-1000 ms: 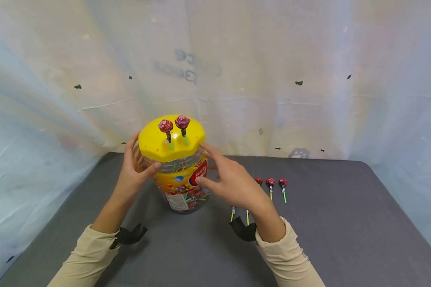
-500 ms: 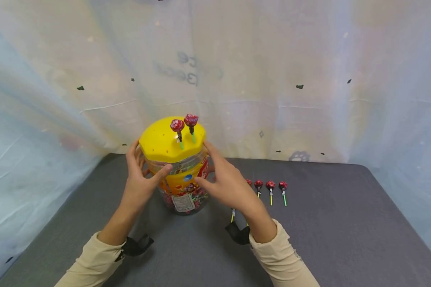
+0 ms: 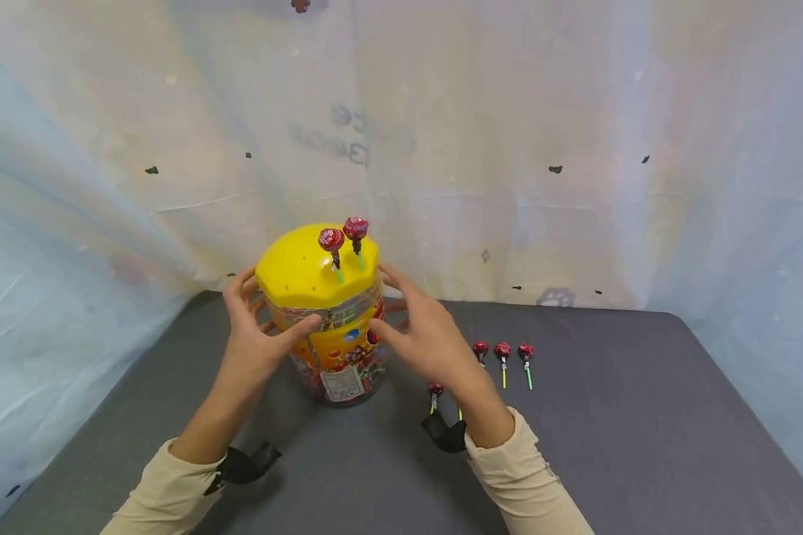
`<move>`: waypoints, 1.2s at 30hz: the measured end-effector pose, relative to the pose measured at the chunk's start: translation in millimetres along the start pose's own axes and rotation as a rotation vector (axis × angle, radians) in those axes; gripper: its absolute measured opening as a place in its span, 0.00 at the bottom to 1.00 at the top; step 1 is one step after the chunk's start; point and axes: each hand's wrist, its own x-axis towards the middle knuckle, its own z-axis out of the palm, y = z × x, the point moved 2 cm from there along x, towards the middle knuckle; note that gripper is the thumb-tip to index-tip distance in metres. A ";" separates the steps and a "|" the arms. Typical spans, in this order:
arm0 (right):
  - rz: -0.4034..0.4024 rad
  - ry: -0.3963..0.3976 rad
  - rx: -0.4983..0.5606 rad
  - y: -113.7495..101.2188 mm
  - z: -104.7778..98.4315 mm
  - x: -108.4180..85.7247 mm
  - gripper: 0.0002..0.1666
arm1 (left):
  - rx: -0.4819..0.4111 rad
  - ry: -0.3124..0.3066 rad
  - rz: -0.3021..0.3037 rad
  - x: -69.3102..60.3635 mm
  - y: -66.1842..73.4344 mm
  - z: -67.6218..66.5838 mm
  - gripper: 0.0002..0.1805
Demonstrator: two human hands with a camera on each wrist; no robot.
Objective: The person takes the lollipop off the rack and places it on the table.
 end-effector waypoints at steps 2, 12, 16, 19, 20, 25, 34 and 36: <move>-0.042 0.079 -0.001 -3.8 -7.1 2.7 0.48 | -0.012 -0.031 0.009 3.9 0.2 -2.0 0.54; -0.234 0.258 -0.096 -25.7 -33.3 31.5 0.39 | -0.052 -0.129 0.041 17.6 -4.0 -9.3 0.56; -0.266 0.238 -0.117 -27.5 -29.9 38.3 0.37 | -0.081 -0.107 0.033 14.9 -6.2 -10.3 0.54; -0.289 0.248 -0.126 -28.9 -27.1 40.6 0.35 | -0.097 -0.083 0.027 12.8 -6.2 -11.4 0.53; -0.295 0.259 -0.131 -29.2 -26.8 41.0 0.35 | -0.097 -0.080 0.025 12.8 -6.0 -11.5 0.52; -0.313 0.297 -0.137 -31.3 -26.7 43.4 0.32 | -0.092 -0.078 0.022 14.1 -4.6 -11.6 0.52; -0.308 0.294 -0.156 -34.4 -29.0 44.5 0.30 | -0.091 -0.085 0.012 14.3 -3.1 -10.6 0.52; -0.306 0.294 -0.163 -35.4 -30.3 44.5 0.30 | -0.090 -0.088 0.011 14.8 -1.9 -10.0 0.53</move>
